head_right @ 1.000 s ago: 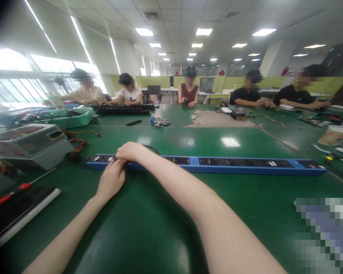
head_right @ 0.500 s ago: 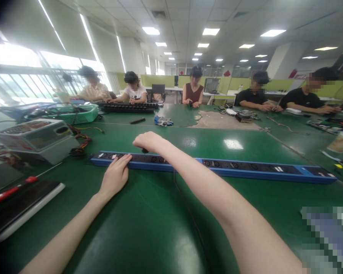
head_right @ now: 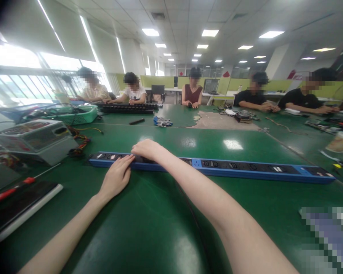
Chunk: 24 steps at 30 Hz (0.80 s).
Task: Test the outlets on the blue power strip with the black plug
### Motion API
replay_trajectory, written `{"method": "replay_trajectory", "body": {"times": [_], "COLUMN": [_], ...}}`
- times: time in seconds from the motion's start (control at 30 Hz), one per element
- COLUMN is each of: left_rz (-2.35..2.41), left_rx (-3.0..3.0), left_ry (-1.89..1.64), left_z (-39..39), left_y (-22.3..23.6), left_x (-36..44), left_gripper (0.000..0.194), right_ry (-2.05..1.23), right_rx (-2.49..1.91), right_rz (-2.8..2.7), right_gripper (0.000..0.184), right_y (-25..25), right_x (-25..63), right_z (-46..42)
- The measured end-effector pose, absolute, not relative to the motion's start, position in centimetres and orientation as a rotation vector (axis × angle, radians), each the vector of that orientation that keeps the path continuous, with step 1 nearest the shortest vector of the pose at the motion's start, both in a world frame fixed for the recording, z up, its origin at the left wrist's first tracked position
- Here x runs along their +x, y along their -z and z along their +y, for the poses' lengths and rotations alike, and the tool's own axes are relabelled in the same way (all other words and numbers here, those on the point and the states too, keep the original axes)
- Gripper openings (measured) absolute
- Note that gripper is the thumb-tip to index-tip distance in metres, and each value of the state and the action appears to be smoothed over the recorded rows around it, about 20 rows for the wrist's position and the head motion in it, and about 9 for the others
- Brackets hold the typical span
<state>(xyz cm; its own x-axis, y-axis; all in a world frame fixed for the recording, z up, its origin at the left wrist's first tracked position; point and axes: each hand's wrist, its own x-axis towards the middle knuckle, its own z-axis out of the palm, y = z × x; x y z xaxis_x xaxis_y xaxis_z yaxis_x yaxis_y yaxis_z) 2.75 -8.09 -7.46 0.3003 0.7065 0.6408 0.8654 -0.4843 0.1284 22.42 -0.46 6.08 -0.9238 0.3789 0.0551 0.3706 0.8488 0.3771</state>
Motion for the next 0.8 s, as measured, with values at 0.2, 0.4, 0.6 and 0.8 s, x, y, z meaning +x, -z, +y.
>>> {"method": "replay_trajectory", "body": {"times": [0.2, 0.4, 0.6, 0.8], "left_rz": [-1.376, -1.394, -1.408, -1.424], "left_rx": [-2.394, -2.396, -2.398, -2.403], "left_ry": [0.919, 0.901, 0.899, 0.88], "left_z": [-8.5, -8.5, -8.5, -8.3], "left_y": [7.4, 7.3, 7.4, 7.7], "left_x": [3.8, 3.7, 3.7, 3.5], "left_gripper": [0.057, 0.057, 0.057, 0.057], "right_ry": [-0.607, -0.555, -0.584, -0.625], "right_rx": [0.503, 0.42, 0.396, 0.419], "right_rz": [2.995, 2.96, 2.96, 2.996], "right_gripper": [0.02, 0.022, 0.023, 0.022], "right_y": [-5.9, -6.0, -5.0, -4.1], "right_x": [22.1, 21.6, 20.7, 20.5], "right_z": [0.0, 0.3, 0.3, 0.1]}}
